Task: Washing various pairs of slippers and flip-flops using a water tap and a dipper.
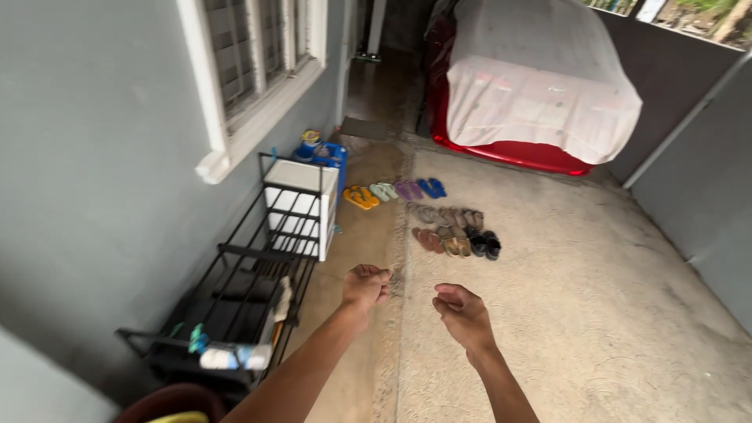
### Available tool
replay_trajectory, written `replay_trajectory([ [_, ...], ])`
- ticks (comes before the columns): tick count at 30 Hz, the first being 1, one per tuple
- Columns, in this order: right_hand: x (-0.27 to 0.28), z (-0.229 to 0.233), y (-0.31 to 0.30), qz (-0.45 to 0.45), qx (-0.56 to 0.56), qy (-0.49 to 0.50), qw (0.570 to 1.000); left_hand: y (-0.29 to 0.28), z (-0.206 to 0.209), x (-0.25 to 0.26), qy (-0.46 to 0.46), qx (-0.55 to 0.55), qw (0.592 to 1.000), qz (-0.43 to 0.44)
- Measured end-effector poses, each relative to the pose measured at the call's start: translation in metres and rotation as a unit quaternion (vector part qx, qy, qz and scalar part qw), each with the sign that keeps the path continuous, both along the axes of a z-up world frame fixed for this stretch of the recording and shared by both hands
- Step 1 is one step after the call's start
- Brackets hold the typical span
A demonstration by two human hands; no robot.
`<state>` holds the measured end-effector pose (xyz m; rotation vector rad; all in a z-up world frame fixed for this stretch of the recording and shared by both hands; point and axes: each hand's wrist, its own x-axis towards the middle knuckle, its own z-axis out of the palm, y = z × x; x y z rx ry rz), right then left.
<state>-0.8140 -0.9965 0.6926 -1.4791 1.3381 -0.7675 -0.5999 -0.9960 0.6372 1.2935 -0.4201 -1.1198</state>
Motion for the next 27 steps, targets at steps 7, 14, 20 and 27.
replay_trajectory([
  [7,-0.035,0.012,-0.127,-0.025,0.047,0.062,0.997,-0.156,0.0,-0.032,-0.019,0.044,0.995,-0.085],
  [14,-0.072,0.007,-0.245,-0.042,0.068,0.051,0.995,-0.289,-0.021,-0.069,-0.029,0.082,0.986,-0.145],
  [20,-0.118,-0.038,-0.377,-0.034,0.067,0.032,0.997,-0.401,-0.06,-0.101,-0.015,0.09,0.986,-0.14],
  [27,-0.186,-0.098,-0.525,0.005,0.088,0.039,0.995,-0.52,-0.156,-0.127,0.002,0.101,0.992,-0.074],
])
